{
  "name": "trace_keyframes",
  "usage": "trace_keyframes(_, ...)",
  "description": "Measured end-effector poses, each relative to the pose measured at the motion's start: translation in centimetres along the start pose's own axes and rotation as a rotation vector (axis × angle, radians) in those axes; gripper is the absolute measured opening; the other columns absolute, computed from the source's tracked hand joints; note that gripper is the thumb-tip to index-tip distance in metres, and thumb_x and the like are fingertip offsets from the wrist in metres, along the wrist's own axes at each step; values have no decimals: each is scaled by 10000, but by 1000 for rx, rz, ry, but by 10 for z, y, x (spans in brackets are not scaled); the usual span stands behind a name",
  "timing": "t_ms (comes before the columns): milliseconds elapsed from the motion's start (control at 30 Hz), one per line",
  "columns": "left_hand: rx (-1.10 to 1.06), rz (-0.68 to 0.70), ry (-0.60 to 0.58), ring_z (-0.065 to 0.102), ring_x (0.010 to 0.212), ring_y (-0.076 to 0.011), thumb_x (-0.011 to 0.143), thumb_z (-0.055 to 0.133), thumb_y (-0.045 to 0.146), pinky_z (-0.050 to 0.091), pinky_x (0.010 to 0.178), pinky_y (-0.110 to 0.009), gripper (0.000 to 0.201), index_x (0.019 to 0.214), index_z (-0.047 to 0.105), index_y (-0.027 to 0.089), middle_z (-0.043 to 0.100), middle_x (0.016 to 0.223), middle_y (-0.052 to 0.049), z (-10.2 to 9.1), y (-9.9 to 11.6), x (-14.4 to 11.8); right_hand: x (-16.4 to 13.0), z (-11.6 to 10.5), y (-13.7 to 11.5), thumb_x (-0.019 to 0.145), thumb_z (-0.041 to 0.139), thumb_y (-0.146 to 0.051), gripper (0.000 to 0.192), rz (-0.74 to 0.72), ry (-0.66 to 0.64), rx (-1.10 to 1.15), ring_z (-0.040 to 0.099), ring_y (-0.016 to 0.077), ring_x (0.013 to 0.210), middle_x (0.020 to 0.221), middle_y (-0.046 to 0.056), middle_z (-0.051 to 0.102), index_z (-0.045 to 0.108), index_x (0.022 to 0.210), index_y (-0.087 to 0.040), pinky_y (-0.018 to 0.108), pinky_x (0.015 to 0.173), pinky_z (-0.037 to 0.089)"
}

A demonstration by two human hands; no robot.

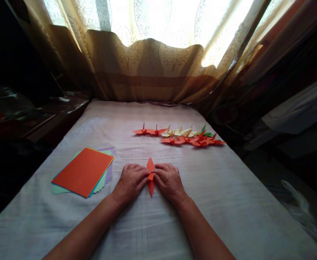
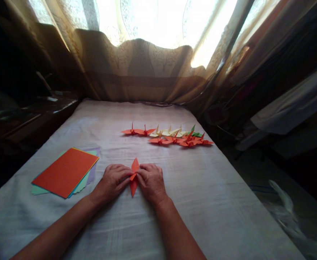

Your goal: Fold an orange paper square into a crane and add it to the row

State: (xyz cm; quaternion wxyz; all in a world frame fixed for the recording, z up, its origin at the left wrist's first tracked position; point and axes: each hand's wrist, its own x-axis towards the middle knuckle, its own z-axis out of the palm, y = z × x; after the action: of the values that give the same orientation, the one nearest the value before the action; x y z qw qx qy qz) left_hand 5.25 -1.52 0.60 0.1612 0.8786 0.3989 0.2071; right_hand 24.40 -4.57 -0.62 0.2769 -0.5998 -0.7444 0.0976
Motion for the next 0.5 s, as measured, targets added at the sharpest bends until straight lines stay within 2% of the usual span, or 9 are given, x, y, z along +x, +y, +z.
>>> trace_keyframes(233,-18,-73,-25,623,949,-207,868,630,232,400,900,-378,80,859,710,236,729,928,-14,0,-9,22,3,3,0,875,627,-172,147,64,41,119,601,191,1072,1107,11,716,724,929,-268,370,936,361)
trace_keyframes(500,-34,-157,69,599,958,-222,883,574,255,405,892,-399,143,794,680,218,702,967,-36,9,-2,23,7,9,-10,861,612,-195,106,197,98,91,593,205,1023,1037,17,714,687,805,-244,381,924,353)
